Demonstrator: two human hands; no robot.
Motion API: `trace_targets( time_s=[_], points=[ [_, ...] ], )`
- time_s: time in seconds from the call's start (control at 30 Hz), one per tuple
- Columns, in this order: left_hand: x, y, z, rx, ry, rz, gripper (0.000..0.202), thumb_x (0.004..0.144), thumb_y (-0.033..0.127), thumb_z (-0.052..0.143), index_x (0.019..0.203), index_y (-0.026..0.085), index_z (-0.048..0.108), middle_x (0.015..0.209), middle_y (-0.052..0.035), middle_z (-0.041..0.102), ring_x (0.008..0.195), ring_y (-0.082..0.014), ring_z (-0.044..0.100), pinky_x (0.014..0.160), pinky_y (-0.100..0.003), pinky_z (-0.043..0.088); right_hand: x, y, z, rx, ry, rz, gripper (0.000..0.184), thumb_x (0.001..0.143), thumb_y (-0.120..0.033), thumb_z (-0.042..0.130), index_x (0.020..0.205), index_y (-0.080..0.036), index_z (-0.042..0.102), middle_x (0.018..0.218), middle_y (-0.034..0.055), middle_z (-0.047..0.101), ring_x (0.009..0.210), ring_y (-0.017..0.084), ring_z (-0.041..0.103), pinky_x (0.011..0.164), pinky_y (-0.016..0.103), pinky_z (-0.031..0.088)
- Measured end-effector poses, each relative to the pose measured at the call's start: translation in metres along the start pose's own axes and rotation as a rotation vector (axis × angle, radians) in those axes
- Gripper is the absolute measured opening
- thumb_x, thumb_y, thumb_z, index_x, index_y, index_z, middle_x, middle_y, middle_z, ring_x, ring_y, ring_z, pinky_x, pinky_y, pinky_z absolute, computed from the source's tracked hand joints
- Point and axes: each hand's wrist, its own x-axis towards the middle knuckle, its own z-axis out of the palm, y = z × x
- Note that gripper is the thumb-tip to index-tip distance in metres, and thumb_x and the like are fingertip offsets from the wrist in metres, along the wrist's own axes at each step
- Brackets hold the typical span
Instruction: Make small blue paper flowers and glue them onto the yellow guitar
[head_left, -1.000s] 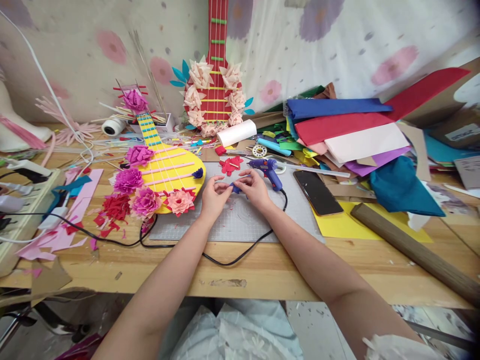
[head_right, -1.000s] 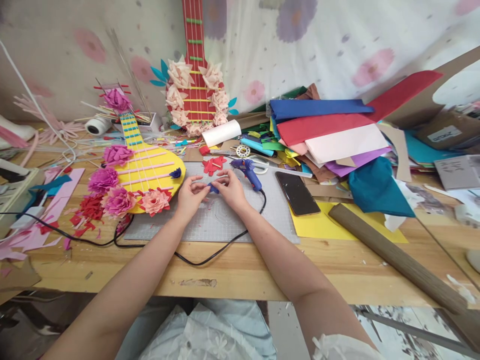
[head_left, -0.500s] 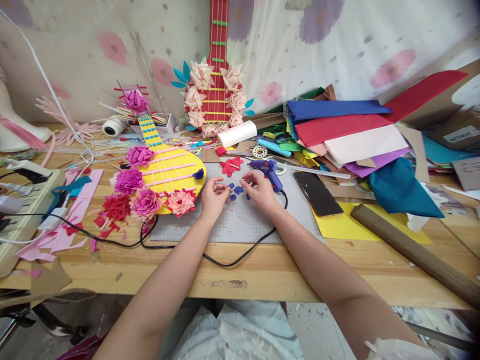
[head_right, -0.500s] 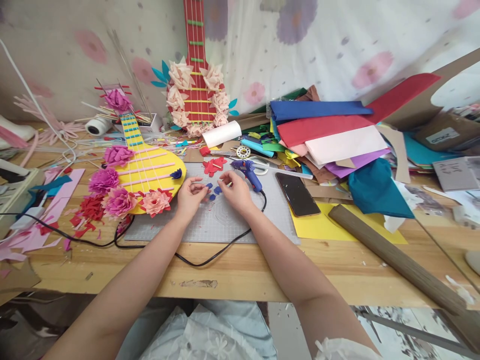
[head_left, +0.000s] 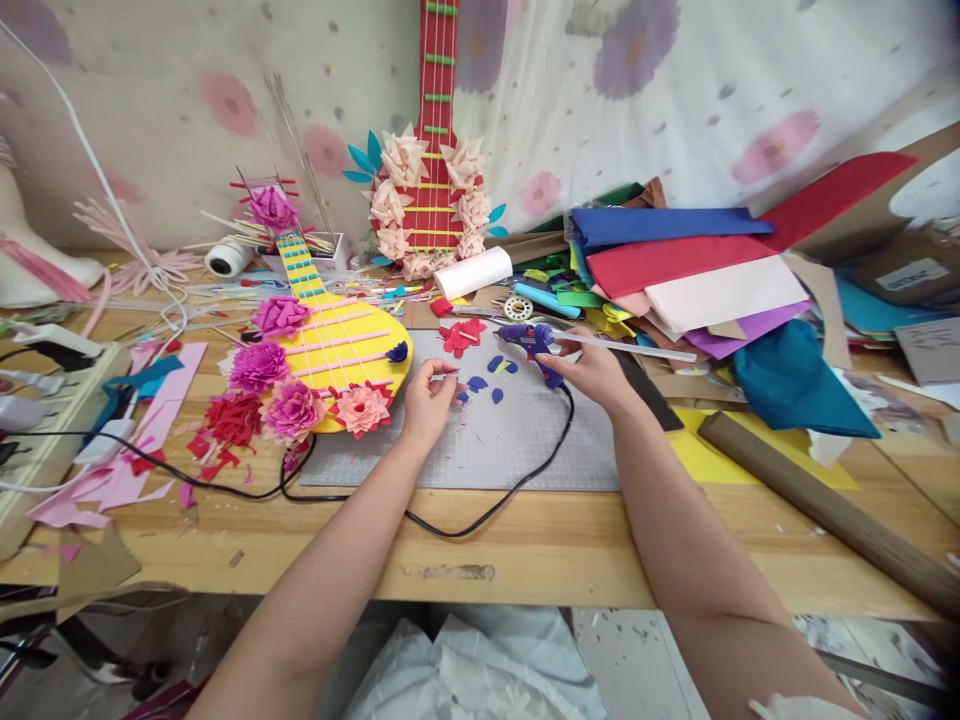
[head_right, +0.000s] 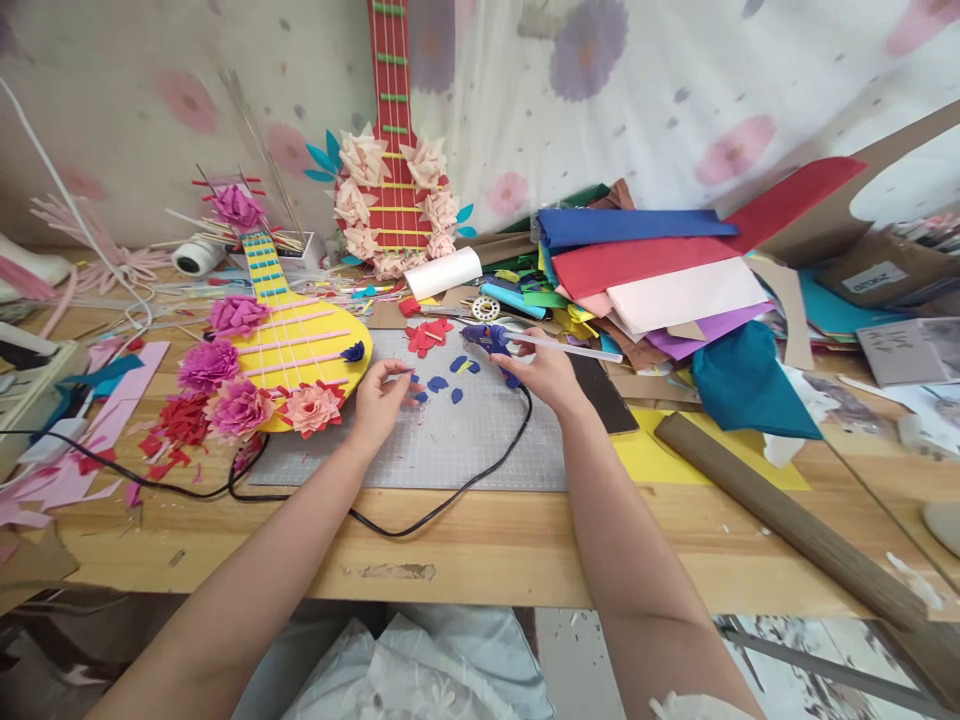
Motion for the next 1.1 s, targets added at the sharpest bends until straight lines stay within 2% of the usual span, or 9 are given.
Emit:
trace_targets(
  time_s=[0.1, 0.2, 0.37, 0.43, 0.53, 0.6, 0.73, 0.9, 1.1],
  points=[
    [-0.001, 0.001, 0.000, 0.034, -0.042, 0.007, 0.016, 0.071, 0.026, 0.060, 0.082, 0.018, 0.053, 0.075, 0.0003, 0.059, 0.054, -0.0103, 0.061, 0.042, -0.019, 0.047, 0.004, 0.000, 0.022, -0.064, 0.016, -0.028, 0.050, 0.064, -0.059, 0.064, 0.091, -0.017, 0.060, 0.090, 0.0103, 0.064, 0.083, 0.024, 0.057, 0.070, 0.034, 0.042],
    [-0.001, 0.000, -0.001, 0.064, -0.050, 0.014, 0.014, 0.071, 0.024, 0.059, 0.082, 0.017, 0.054, 0.069, 0.0006, 0.060, 0.056, -0.0106, 0.061, 0.043, -0.019, 0.047, 0.005, -0.002, 0.036, -0.066, -0.012, 0.015, 0.044, 0.071, -0.057, 0.058, 0.087, -0.017, 0.063, 0.086, 0.0104, 0.065, 0.080, 0.024, 0.057, 0.069, 0.033, 0.042],
    [0.001, -0.004, -0.003, 0.075, -0.004, 0.033, 0.018, 0.067, 0.028, 0.065, 0.078, 0.016, 0.059, 0.075, -0.0026, 0.062, 0.067, -0.0147, 0.063, 0.047, -0.022, 0.051, 0.005, -0.003, 0.039, 0.074, 0.034, 0.159, 0.043, 0.067, -0.059, 0.061, 0.078, -0.017, 0.063, 0.072, 0.0063, 0.063, 0.071, 0.022, 0.057, 0.064, 0.031, 0.042],
    [0.001, -0.005, -0.003, 0.044, 0.005, 0.017, 0.019, 0.068, 0.031, 0.065, 0.079, 0.017, 0.060, 0.074, -0.0031, 0.063, 0.068, -0.0157, 0.064, 0.048, -0.023, 0.052, 0.004, -0.004, 0.035, 0.237, 0.035, 0.176, 0.048, 0.064, -0.062, 0.063, 0.081, -0.017, 0.063, 0.071, 0.0047, 0.063, 0.068, 0.020, 0.057, 0.061, 0.030, 0.043],
    [0.003, -0.005, -0.003, 0.023, 0.040, -0.014, 0.018, 0.070, 0.031, 0.065, 0.079, 0.016, 0.061, 0.073, -0.0030, 0.064, 0.066, -0.0153, 0.065, 0.049, -0.023, 0.052, -0.001, -0.009, 0.028, 0.560, -0.089, 0.122, 0.051, 0.066, -0.062, 0.061, 0.088, -0.017, 0.063, 0.074, 0.0044, 0.064, 0.065, 0.015, 0.056, 0.057, 0.027, 0.044],
    [0.003, -0.004, -0.003, 0.002, 0.067, -0.033, 0.017, 0.069, 0.026, 0.065, 0.082, 0.016, 0.060, 0.074, -0.0024, 0.064, 0.066, -0.0151, 0.066, 0.049, -0.023, 0.052, -0.006, -0.015, 0.022, 0.635, -0.229, 0.091, 0.049, 0.068, -0.062, 0.061, 0.084, -0.015, 0.064, 0.068, 0.0039, 0.062, 0.059, 0.012, 0.053, 0.053, 0.024, 0.042],
    [0.005, -0.001, -0.003, -0.071, 0.116, -0.107, 0.025, 0.070, 0.015, 0.063, 0.094, 0.016, 0.057, 0.074, -0.0023, 0.065, 0.070, -0.0173, 0.068, 0.052, -0.024, 0.054, -0.018, -0.027, 0.017, 0.529, -0.384, 0.087, 0.045, 0.066, -0.059, 0.065, 0.074, -0.015, 0.065, 0.054, -0.0002, 0.054, 0.049, 0.009, 0.045, 0.044, 0.022, 0.036],
    [0.004, 0.002, -0.003, -0.088, 0.129, -0.177, 0.009, 0.072, 0.014, 0.061, 0.080, 0.012, 0.059, 0.070, -0.0038, 0.066, 0.069, -0.0175, 0.068, 0.052, -0.024, 0.054, -0.023, -0.037, 0.019, 0.417, -0.355, 0.006, 0.039, 0.067, -0.056, 0.065, 0.075, -0.018, 0.066, 0.059, 0.0013, 0.058, 0.054, 0.012, 0.051, 0.051, 0.025, 0.042],
    [0.006, 0.002, -0.003, -0.057, 0.163, -0.144, 0.010, 0.069, 0.017, 0.065, 0.075, 0.015, 0.057, 0.069, 0.0004, 0.062, 0.065, -0.0141, 0.067, 0.046, -0.020, 0.052, -0.028, -0.046, 0.026, 0.276, -0.312, -0.110, 0.040, 0.072, -0.054, 0.061, 0.090, -0.019, 0.069, 0.074, 0.0028, 0.067, 0.067, 0.018, 0.059, 0.062, 0.029, 0.047]
  ],
)
